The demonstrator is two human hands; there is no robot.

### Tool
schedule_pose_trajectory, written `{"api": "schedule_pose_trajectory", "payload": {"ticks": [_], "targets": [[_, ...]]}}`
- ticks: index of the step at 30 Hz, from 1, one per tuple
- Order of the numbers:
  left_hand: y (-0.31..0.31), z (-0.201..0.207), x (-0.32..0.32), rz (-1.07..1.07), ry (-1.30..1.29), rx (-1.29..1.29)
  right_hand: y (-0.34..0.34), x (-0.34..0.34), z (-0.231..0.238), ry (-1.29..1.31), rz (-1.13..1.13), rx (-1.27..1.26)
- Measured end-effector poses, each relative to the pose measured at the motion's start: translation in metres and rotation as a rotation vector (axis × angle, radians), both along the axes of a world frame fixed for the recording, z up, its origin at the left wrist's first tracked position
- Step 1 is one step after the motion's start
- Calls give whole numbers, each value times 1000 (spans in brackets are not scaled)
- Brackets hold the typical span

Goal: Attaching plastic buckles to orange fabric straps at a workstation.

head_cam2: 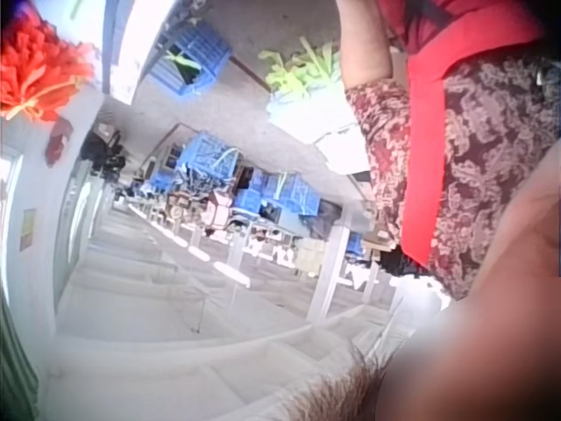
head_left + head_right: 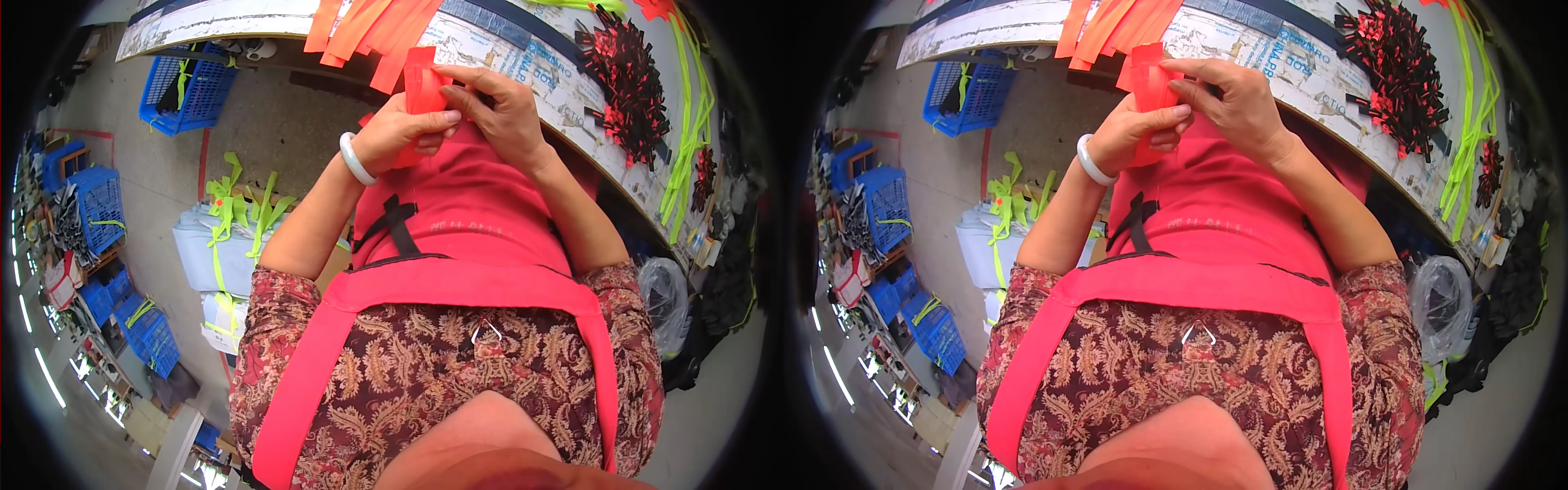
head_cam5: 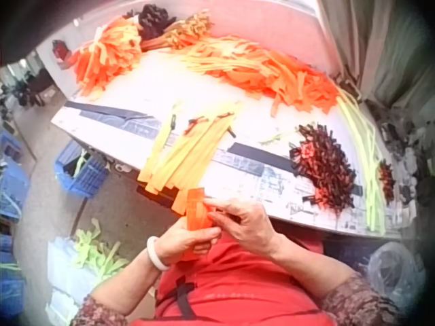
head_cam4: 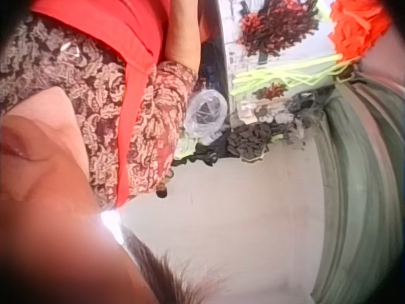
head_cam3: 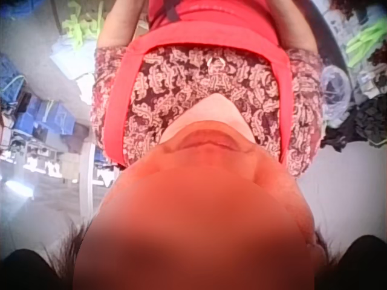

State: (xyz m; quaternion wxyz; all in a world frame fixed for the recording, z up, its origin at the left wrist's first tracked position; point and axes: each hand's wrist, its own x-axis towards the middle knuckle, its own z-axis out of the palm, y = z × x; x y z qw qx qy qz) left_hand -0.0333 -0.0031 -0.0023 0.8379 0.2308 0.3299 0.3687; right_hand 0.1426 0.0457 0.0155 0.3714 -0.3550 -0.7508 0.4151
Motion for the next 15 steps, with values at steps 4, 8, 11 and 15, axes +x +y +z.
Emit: {"api": "schedule_pose_trajectory", "payload": {"ticks": [4,8,11,15], "targets": [[-2,-5,-8,1,-119,-6,-4,10,13,36,71,-419],[1,0,-9,106,-163,-63,-4,16,8,202,111,-444],[0,-5,-4,240,171,237,0,18,13,144,44,-520],[-6,-5,5,422,547,664,-3,16,11,38,3,-510]]}}
